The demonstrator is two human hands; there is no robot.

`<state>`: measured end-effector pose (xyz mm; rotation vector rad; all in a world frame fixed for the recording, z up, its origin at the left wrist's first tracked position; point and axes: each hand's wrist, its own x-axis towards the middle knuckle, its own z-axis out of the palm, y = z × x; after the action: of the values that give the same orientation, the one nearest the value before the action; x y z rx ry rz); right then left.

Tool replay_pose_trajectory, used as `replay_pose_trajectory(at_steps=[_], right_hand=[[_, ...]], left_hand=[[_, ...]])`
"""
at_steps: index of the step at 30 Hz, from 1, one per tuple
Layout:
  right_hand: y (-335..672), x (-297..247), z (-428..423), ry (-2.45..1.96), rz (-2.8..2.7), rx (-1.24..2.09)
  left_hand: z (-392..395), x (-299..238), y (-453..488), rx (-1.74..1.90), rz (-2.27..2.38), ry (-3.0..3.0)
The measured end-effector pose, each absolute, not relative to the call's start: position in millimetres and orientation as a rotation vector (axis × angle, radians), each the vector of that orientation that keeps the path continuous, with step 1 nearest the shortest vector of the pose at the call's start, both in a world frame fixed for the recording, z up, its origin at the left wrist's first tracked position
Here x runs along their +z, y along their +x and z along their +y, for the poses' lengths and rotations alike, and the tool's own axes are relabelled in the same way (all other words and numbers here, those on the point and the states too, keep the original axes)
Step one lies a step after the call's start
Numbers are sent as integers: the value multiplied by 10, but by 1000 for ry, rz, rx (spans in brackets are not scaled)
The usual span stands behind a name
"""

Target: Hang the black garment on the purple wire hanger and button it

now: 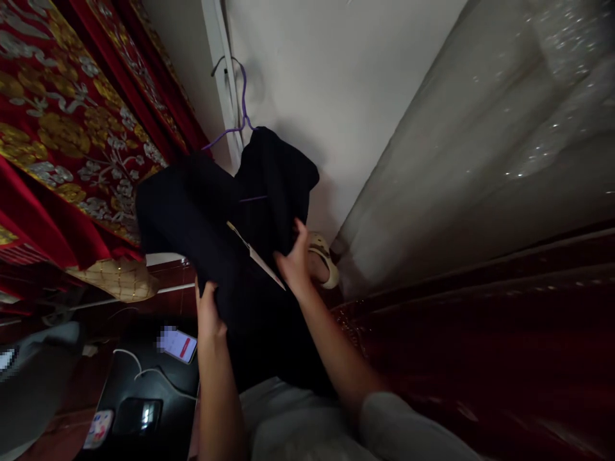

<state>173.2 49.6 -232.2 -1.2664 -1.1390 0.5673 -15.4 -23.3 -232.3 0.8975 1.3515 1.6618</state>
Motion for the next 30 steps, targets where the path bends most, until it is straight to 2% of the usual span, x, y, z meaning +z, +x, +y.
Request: replay_pose_trajectory(at_steps=[3,5,7,9,10,14,16,21,30], right_hand=[[1991,-2467,98,-1239,-1142,1116],[2211,-2356,-150,-1202,-1341,1438],[2364,-2155,-313,-1313,-1476,1559],[2412,-1975,-378,-1429,-1481,1557],[2401,-1918,-382,-1427,-1455,1550],[2285,-1914,-327,-1163,-1308,1577],[2254,-1958,-304,-1060,-1234,1588],[2249,-1998,-276,-959,-1250,1431],[2135,-2076,-250,-927,-1408,1165]], left_hand=[[-257,-2279,-176,1831,1454,539],[-274,-2237,-145,2035,1422,617],[-313,-2191,-71,2265,1410,780],[-387,-2134,41,2340,1456,959],[-434,-2101,106,2253,1466,1079],[-604,-2006,389,1325,1162,1556],[-633,-2022,524,1128,1078,1593],[-577,-2163,713,1357,1214,1455],[-618,-2099,686,1432,1209,1539]])
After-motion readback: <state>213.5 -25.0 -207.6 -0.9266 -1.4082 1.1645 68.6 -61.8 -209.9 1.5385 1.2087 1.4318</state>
